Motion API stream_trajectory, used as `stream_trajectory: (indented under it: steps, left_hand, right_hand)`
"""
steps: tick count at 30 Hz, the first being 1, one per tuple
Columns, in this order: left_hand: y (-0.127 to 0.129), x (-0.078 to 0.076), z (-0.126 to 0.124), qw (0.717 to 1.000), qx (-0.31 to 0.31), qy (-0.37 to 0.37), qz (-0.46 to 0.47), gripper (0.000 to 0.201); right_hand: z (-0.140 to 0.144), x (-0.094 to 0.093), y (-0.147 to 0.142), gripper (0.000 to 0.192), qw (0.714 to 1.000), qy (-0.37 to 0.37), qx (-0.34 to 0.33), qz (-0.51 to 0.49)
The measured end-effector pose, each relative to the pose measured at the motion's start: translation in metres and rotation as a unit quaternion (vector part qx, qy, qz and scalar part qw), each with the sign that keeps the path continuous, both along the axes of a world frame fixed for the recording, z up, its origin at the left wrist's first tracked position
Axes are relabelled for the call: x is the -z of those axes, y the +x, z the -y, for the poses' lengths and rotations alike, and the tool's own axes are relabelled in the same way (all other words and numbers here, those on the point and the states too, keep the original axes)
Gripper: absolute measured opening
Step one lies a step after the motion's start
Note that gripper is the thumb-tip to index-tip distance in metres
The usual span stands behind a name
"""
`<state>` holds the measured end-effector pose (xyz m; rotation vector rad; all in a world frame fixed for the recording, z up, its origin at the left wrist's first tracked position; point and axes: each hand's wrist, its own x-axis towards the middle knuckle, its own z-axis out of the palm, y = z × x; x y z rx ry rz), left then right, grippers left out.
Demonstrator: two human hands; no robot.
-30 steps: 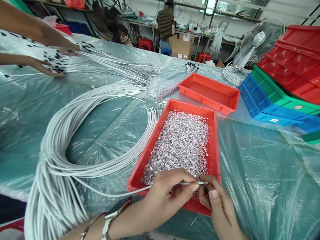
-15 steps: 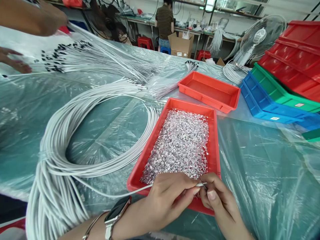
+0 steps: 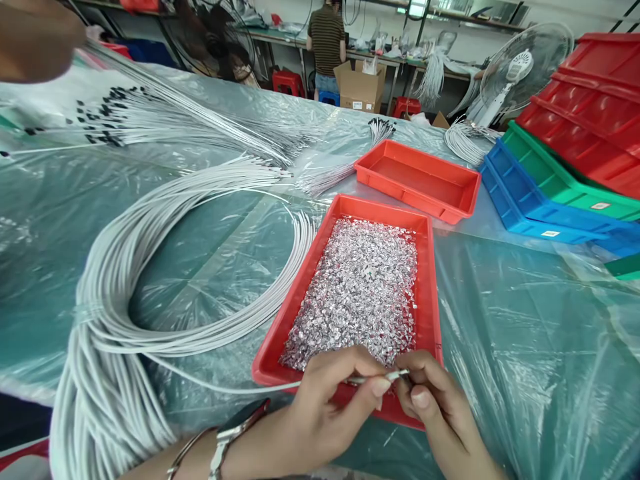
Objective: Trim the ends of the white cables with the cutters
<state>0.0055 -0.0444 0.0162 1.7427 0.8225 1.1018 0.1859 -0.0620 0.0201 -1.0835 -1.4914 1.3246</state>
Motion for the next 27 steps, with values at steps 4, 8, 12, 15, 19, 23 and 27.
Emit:
stream_trajectory:
  steps: [4,8,12,15,19,23,27]
  left_hand:
    - [-0.002,0.006,0.000,0.988,0.034,-0.129,0.081,0.016]
    - [0.000,0.005,-0.002,0.991,0.019,-0.121,0.051,0.014]
    - [0.004,0.001,-0.004,0.998,0.015,-0.066,0.005,0.012]
    - [0.006,0.000,-0.005,0.999,0.008,-0.032,-0.026,0.013]
    - [0.005,0.004,-0.003,0.999,0.008,-0.013,-0.044,0.010]
    - [0.004,0.006,-0.002,0.999,0.015,-0.008,-0.047,0.010]
    - [0.005,0.004,-0.003,0.999,0.018,-0.007,-0.045,0.010]
  right_hand:
    - [-0.002,0.007,0.000,0.024,0.999,-0.012,0.041,0.028]
    - [0.001,0.007,0.003,0.023,0.996,0.014,0.087,-0.007]
    - [0.006,-0.002,0.003,0.019,0.989,0.013,0.145,0.035]
    - [0.007,-0.006,0.001,0.018,0.986,-0.013,0.152,0.068]
    - [0.004,-0.009,0.000,0.021,0.987,-0.056,0.143,0.038]
    - [0.001,-0.011,0.001,0.021,0.987,-0.092,0.129,-0.038]
    - [-0.003,-0.008,0.007,0.014,0.986,-0.124,0.069,-0.092]
